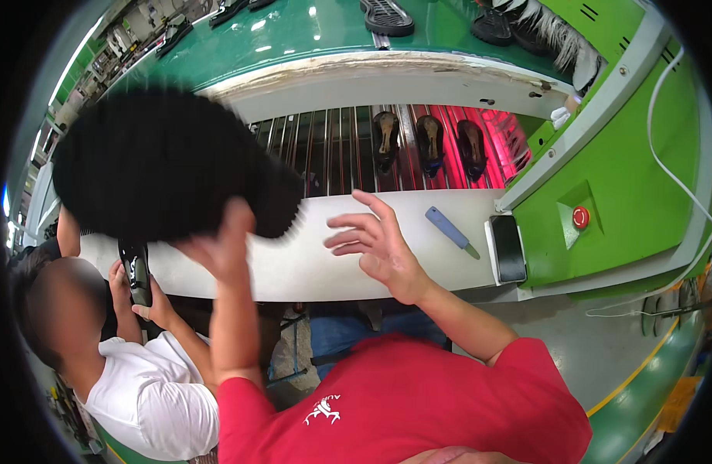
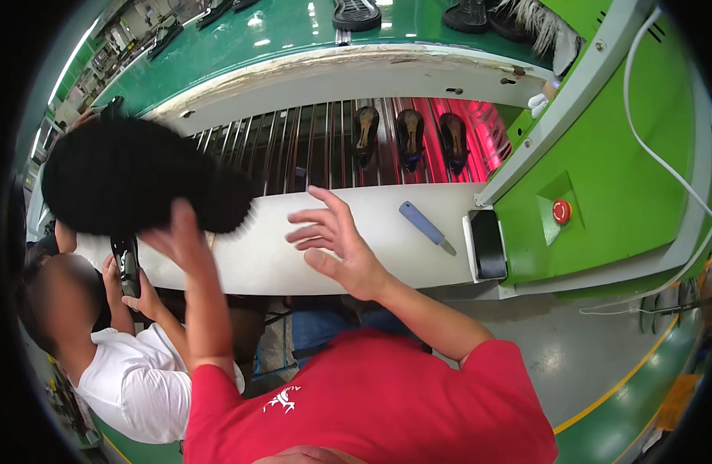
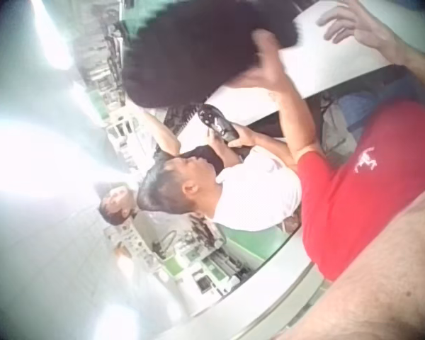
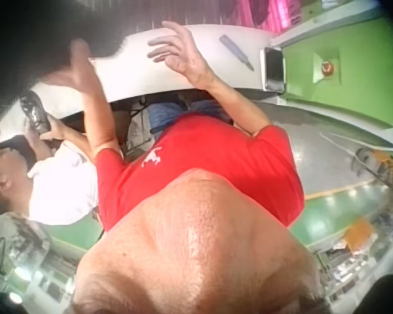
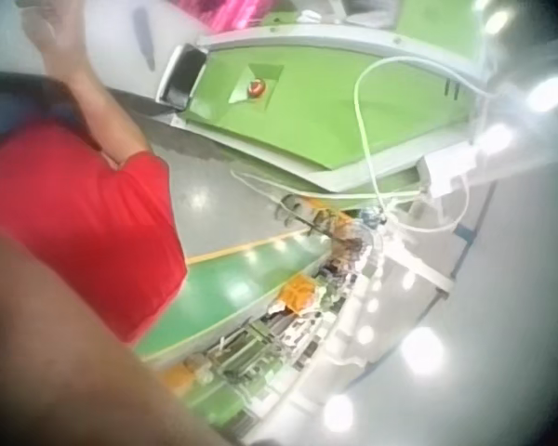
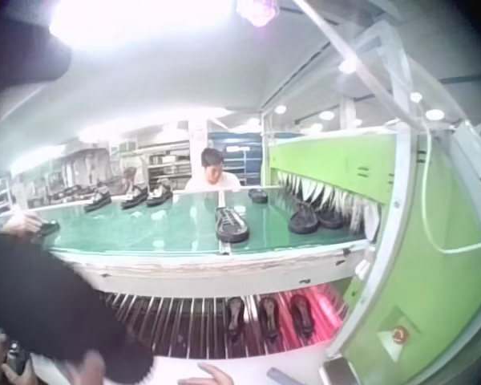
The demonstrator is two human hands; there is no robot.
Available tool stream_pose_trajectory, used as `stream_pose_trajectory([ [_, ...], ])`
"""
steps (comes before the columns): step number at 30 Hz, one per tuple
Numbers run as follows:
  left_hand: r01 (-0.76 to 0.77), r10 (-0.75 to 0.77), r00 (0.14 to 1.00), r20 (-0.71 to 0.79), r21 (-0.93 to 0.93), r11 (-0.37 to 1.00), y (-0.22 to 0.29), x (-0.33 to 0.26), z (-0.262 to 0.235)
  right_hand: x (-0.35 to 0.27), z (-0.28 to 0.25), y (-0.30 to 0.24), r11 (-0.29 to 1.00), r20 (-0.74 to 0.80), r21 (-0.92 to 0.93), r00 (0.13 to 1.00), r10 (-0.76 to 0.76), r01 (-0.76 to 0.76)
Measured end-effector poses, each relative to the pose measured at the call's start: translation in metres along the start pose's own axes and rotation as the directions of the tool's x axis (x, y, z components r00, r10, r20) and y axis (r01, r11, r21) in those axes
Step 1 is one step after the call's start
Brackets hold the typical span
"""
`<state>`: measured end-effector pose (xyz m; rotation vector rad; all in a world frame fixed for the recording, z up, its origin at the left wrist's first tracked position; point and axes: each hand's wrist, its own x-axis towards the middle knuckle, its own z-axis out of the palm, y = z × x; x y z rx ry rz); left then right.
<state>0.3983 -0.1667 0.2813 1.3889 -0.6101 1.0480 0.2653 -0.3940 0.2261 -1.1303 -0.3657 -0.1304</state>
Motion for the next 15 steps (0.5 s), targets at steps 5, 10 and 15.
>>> stream_pose_trajectory([
  [5,-0.442,0.393,0.896,0.207,0.496,0.748,-0.018,0.21,0.087,-0.021,-0.041,0.016,0.917,-0.17,-0.37,0.982,0.088,-0.146],
  [10,-0.44,-0.03,0.849,0.527,0.738,0.512,-0.135,0.312,0.093,-0.009,-0.064,0.017,0.825,-0.212,-0.553,0.977,-0.004,-0.116],
  [15,-0.439,-0.263,0.708,0.655,0.701,0.562,-0.192,0.321,0.093,0.0,-0.112,0.003,0.646,-0.193,-0.761,0.972,-0.134,-0.062],
])
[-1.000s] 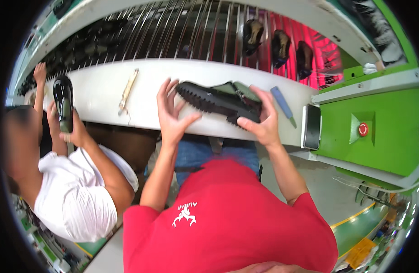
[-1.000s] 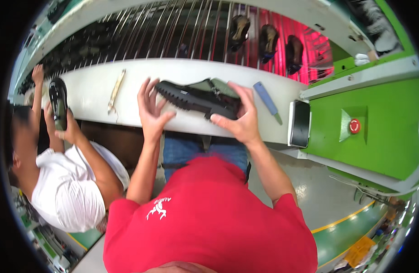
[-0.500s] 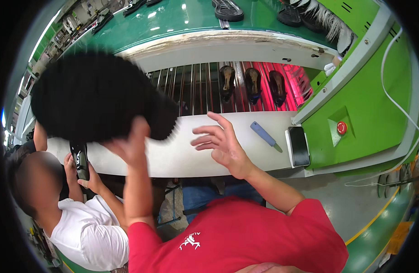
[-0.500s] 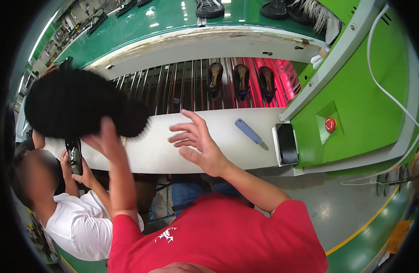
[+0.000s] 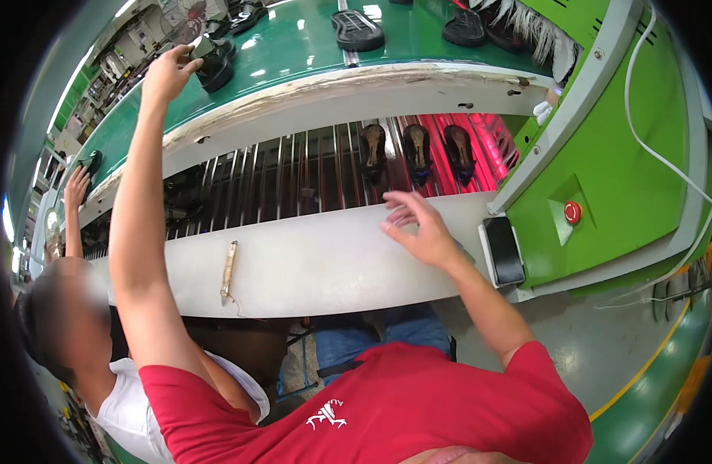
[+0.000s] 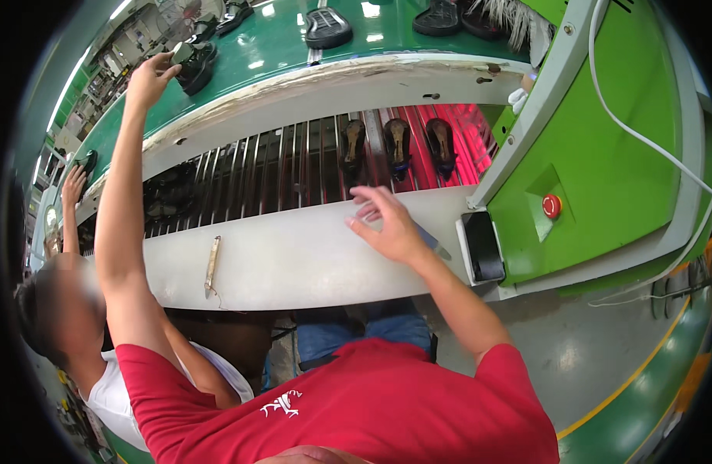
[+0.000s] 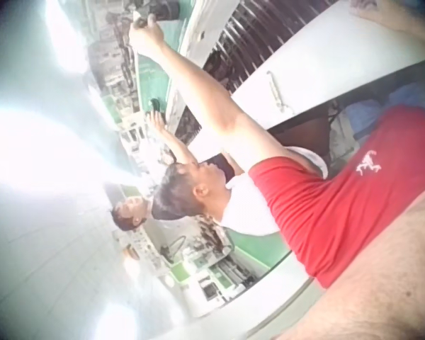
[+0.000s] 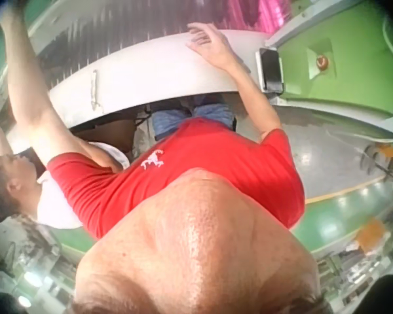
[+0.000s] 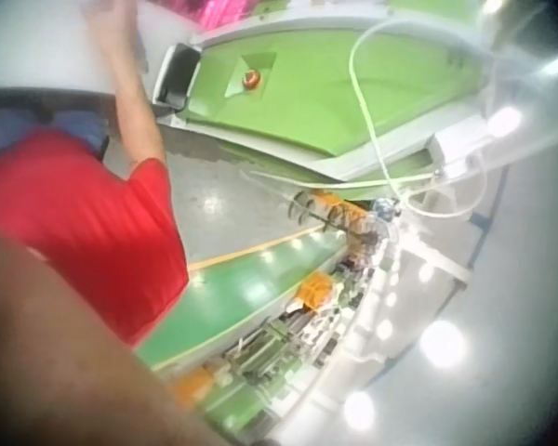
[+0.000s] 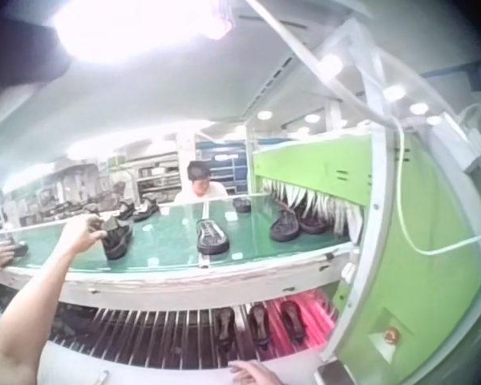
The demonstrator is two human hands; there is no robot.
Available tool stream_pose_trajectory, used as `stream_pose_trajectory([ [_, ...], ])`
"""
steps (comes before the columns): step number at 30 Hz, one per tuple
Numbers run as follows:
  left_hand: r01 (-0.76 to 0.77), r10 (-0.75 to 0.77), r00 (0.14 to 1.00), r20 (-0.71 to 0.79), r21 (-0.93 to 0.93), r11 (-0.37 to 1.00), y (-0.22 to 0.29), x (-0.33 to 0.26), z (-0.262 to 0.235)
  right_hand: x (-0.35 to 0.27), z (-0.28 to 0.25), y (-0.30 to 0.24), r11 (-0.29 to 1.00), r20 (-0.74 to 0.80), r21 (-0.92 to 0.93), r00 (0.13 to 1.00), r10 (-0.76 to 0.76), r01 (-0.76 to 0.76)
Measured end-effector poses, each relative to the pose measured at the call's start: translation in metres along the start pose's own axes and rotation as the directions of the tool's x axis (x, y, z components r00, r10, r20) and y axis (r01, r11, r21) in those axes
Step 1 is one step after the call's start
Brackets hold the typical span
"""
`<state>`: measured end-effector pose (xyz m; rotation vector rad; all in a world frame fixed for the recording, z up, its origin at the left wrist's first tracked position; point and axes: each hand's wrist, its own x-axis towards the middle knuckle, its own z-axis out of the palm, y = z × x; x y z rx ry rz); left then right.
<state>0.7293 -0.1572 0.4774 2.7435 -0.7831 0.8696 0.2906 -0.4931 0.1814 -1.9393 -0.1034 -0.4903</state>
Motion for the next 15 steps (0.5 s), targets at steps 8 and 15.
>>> stream_pose_trajectory([
  [8,-0.477,0.446,0.876,-0.184,-0.186,0.859,0.322,-0.036,-0.036,0.087,-0.049,0.118,0.556,0.127,-0.826,0.992,0.028,0.09],
  [15,-0.327,0.39,0.913,0.121,-0.356,0.875,0.454,0.008,0.069,0.116,-0.056,0.165,0.299,0.398,-0.892,0.902,0.168,0.338],
])
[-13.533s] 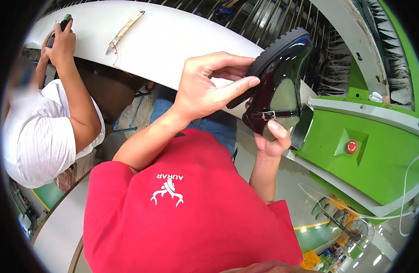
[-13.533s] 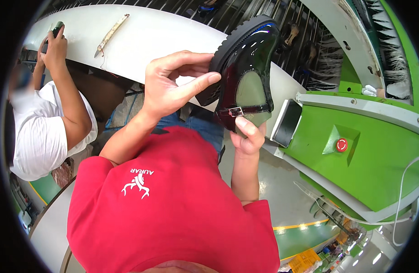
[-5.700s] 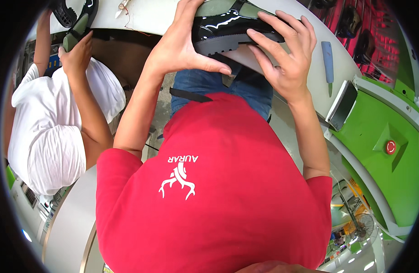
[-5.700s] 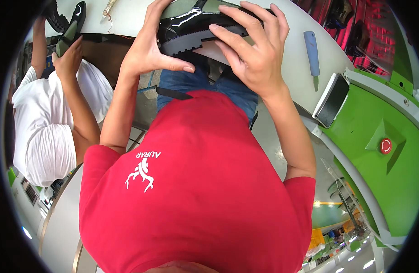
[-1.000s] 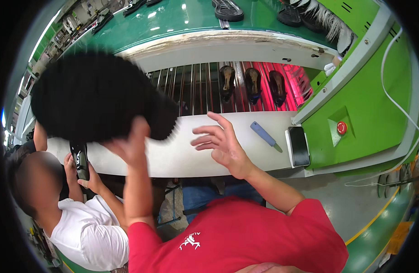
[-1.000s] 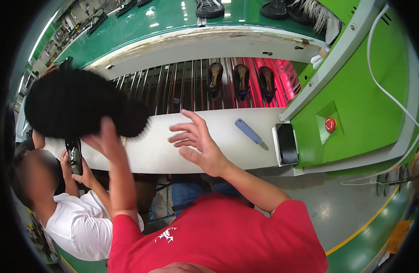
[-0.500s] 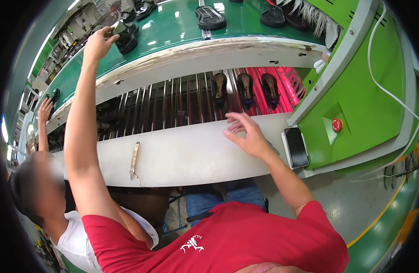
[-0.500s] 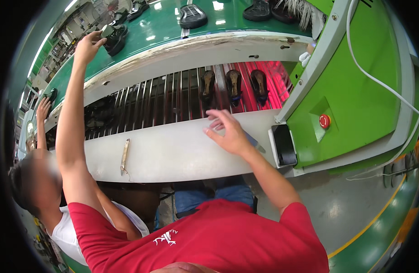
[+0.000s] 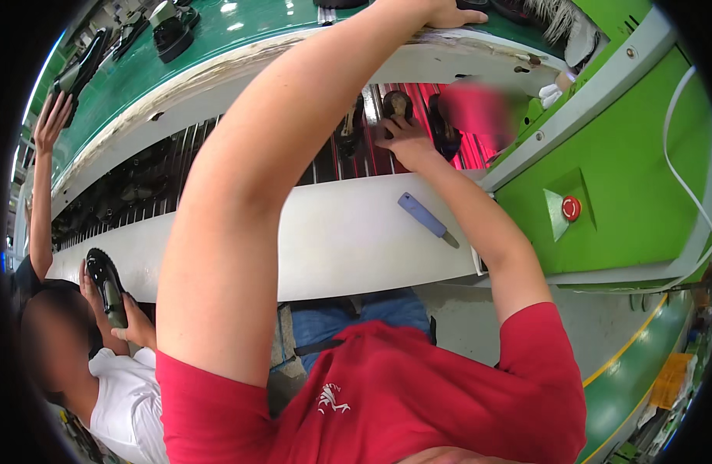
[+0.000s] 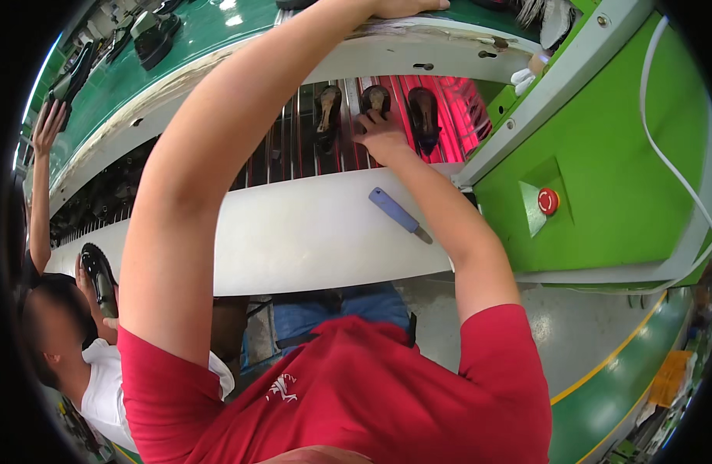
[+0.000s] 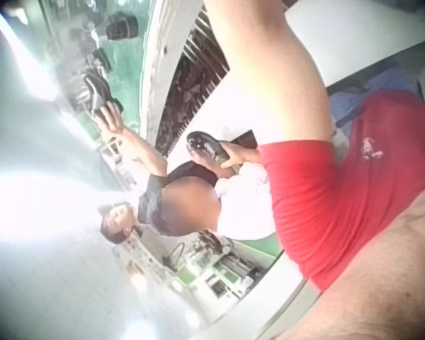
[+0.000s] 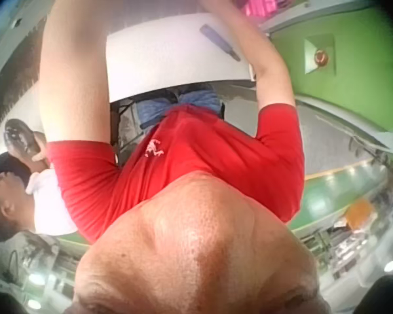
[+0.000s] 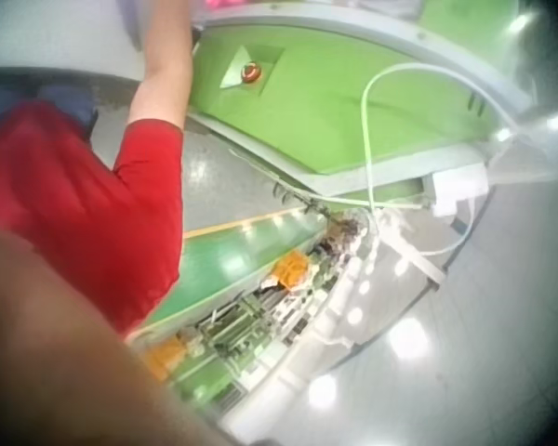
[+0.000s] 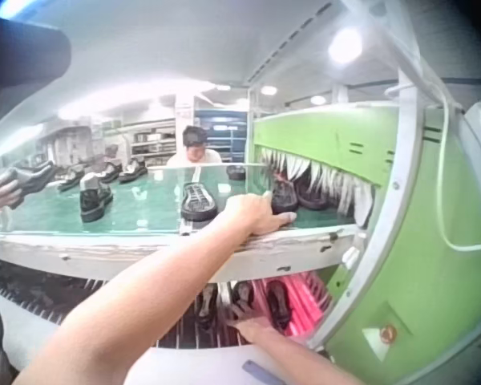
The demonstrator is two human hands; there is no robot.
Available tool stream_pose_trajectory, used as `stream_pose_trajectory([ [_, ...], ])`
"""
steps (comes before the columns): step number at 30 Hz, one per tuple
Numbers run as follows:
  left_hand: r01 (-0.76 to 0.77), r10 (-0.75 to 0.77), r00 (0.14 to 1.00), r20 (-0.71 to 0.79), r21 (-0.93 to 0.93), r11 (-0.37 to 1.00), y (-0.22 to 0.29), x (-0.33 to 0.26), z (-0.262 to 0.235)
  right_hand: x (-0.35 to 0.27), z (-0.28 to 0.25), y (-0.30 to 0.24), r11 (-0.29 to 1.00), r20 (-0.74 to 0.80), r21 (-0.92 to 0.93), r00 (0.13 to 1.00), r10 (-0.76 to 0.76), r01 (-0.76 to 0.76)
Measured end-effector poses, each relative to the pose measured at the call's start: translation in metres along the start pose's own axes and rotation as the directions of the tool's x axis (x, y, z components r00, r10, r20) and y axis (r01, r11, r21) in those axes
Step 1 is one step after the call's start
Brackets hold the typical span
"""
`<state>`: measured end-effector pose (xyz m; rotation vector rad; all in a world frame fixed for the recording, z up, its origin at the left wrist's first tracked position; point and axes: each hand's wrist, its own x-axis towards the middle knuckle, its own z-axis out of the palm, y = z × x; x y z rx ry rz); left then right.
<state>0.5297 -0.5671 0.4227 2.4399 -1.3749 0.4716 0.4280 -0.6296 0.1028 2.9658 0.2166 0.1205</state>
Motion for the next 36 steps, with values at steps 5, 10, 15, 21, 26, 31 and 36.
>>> stream_pose_trajectory([
  [5,-0.046,0.052,0.997,0.051,-0.121,0.992,-0.018,0.018,0.016,0.0,0.003,0.011,0.997,-0.011,0.019,0.998,-0.068,0.068],
  [10,-0.112,0.11,0.994,-0.024,-0.142,0.984,-0.005,0.009,0.011,-0.001,-0.031,0.039,0.97,-0.078,0.239,0.997,-0.025,0.043],
  [15,-0.143,0.119,0.981,-0.154,-0.155,0.978,-0.019,0.023,0.023,-0.003,-0.096,0.017,0.568,-0.261,0.822,0.863,0.432,-0.036],
  [21,-0.193,-0.017,0.873,-0.488,-0.377,0.906,-0.049,0.006,0.005,-0.065,-0.122,-0.101,0.171,-0.219,0.974,0.807,0.549,0.149],
  [26,-0.244,-0.18,0.716,-0.675,-0.483,0.841,-0.06,-0.05,-0.048,-0.138,-0.097,-0.154,0.544,-0.313,0.838,0.778,0.545,-0.043],
  [31,-0.474,-0.439,0.551,-0.71,-0.699,0.535,-0.063,-0.164,-0.103,-0.166,-0.065,-0.16,0.663,-0.31,0.727,0.778,0.547,-0.177],
  [36,-0.434,-0.574,0.473,-0.668,-0.744,0.508,-0.088,-0.276,-0.085,-0.163,-0.072,-0.166,0.645,-0.31,0.754,0.8,0.514,-0.122],
])
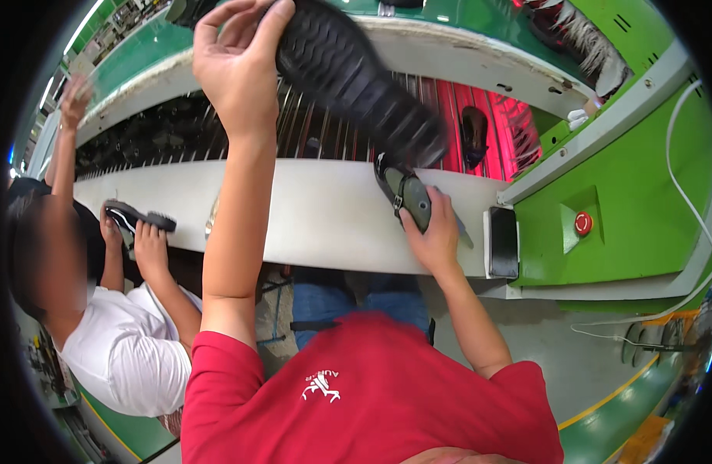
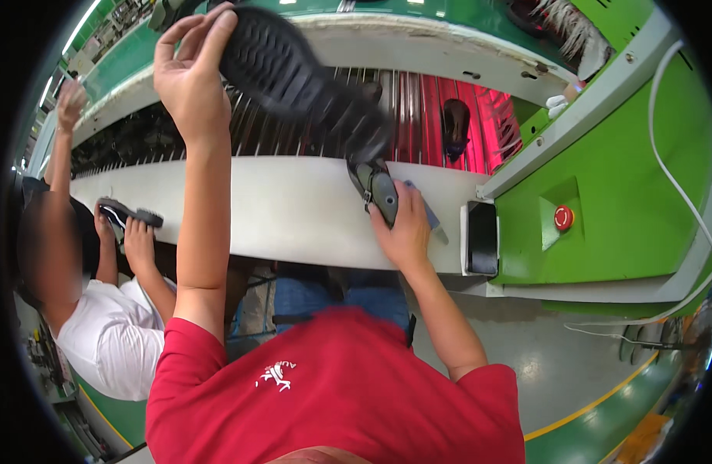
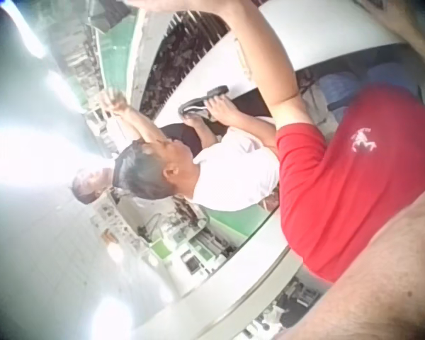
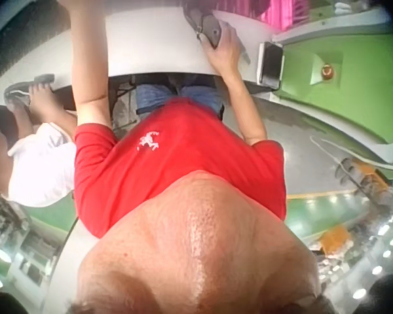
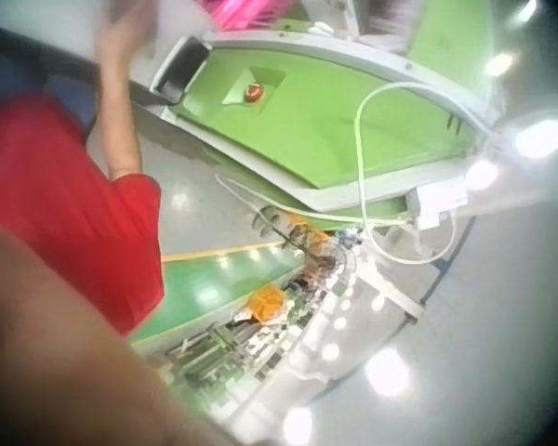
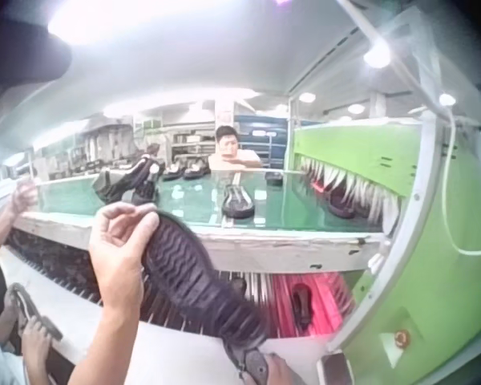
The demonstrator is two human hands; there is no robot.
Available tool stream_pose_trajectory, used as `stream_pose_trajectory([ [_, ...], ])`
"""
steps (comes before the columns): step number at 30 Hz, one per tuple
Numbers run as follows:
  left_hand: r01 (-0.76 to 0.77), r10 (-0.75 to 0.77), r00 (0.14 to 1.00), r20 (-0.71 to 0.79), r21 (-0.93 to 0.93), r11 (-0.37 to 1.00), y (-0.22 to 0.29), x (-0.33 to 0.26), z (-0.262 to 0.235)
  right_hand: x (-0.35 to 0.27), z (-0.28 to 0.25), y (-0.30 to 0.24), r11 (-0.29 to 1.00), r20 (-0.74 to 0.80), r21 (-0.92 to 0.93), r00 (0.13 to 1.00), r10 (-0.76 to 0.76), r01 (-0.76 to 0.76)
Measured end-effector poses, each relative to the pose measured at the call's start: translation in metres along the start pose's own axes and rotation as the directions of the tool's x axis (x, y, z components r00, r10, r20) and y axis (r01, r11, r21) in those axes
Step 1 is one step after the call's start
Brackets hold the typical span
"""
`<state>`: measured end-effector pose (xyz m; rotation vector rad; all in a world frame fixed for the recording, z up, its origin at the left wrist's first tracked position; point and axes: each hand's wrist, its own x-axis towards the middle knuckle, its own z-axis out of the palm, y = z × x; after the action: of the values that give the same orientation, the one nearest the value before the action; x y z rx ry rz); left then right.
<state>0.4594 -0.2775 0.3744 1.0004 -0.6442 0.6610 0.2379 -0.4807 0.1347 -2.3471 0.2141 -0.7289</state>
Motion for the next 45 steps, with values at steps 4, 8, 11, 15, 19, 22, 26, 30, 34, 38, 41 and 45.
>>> stream_pose_trajectory([
  [4,0.186,-0.212,0.964,0.16,0.159,0.97,-0.017,-0.065,-0.031,0.004,-0.004,0.004,1.0,0.036,-0.001,0.999,0.021,-0.021],
  [8,0.231,-0.289,0.944,0.161,0.303,0.925,-0.019,-0.135,-0.053,0.008,-0.005,-0.003,0.999,-0.003,-0.011,0.999,-0.053,0.053],
  [11,0.096,-0.214,0.961,0.174,0.518,0.85,-0.015,-0.169,-0.062,0.008,0.001,-0.004,0.998,-0.034,0.011,0.998,-0.055,0.055],
  [15,0.059,-0.186,0.966,0.181,0.545,0.836,0.005,-0.207,-0.069,0.009,0.003,-0.005,0.998,-0.067,0.01,0.996,-0.054,0.055],
  [19,0.21,-0.457,0.847,0.273,0.617,0.758,0.042,-0.26,-0.078,0.005,0.006,0.0,0.999,-0.055,0.022,0.998,-0.027,0.029],
  [22,0.449,-0.629,0.775,0.061,0.647,0.616,0.038,-0.276,-0.085,0.006,0.002,-0.003,0.999,-0.03,0.038,0.999,0.023,-0.021],
  [26,0.661,-0.783,0.622,-0.028,0.555,0.506,-0.004,-0.249,-0.106,0.011,0.0,-0.014,0.996,-0.132,-0.041,0.988,-0.08,0.075],
  [30,0.709,-0.84,0.542,0.024,0.523,0.473,-0.027,-0.229,-0.105,0.031,-0.006,-0.054,0.972,-0.19,0.173,0.974,-0.124,0.158],
  [34,0.333,-0.426,0.898,0.107,0.466,0.819,0.002,-0.185,-0.061,0.046,-0.003,-0.098,0.811,-0.082,0.581,0.996,-0.016,0.061],
  [38,0.28,-0.394,0.906,0.153,0.48,0.831,0.037,-0.164,-0.035,0.056,-0.011,-0.125,0.782,-0.168,0.611,0.986,-0.02,0.12],
  [41,0.072,-0.189,0.953,0.235,0.431,0.899,0.045,-0.165,-0.03,0.057,-0.021,-0.123,0.764,-0.184,0.631,0.983,-0.026,0.139],
  [45,0.086,-0.22,0.922,0.318,0.385,0.919,0.062,-0.16,-0.032,0.047,-0.033,-0.124,0.606,-0.111,0.79,0.994,-0.009,0.094],
])
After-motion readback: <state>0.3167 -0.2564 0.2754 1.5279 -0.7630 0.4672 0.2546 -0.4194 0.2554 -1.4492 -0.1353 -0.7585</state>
